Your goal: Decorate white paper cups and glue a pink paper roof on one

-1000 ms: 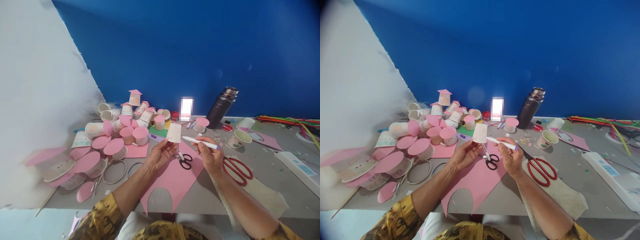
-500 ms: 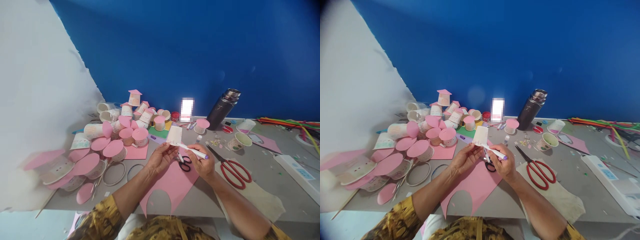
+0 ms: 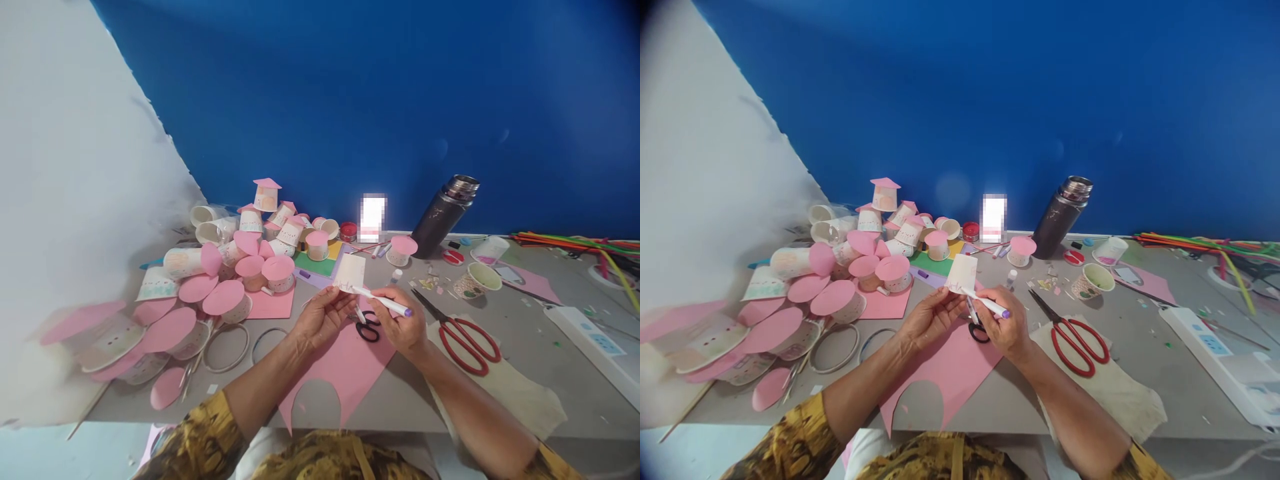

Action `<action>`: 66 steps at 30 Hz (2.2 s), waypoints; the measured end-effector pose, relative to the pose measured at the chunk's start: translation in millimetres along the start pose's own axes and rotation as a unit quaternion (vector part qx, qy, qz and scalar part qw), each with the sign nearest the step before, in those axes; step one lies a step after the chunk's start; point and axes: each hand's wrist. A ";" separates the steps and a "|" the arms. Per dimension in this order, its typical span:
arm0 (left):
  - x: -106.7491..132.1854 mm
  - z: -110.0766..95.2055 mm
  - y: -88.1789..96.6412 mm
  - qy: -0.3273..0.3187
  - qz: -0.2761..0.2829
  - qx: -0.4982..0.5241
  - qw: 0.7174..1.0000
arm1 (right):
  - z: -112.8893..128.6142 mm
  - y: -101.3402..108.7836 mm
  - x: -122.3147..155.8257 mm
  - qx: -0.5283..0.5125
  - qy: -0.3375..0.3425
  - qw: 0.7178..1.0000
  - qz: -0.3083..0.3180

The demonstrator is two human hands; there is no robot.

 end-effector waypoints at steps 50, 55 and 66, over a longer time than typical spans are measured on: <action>2.4 -9.2 -13.2 0.032 -0.087 0.070 0.993 | 0.4 8.4 -6.3 -0.007 0.090 0.995 -0.032; 1.4 -8.8 -11.5 0.031 -0.081 0.078 0.993 | -0.9 10.9 -8.4 -0.006 0.078 0.996 -0.043; 0.8 -11.0 -12.1 0.028 -0.092 0.085 0.992 | 1.3 16.2 -9.7 -0.014 0.051 0.997 -0.053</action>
Point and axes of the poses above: each hand's wrist, its own x-axis away from the middle knuckle, its own y-axis out of the back of the hand, z = x × y, and after that the axes turned 2 degrees about y, right-handed
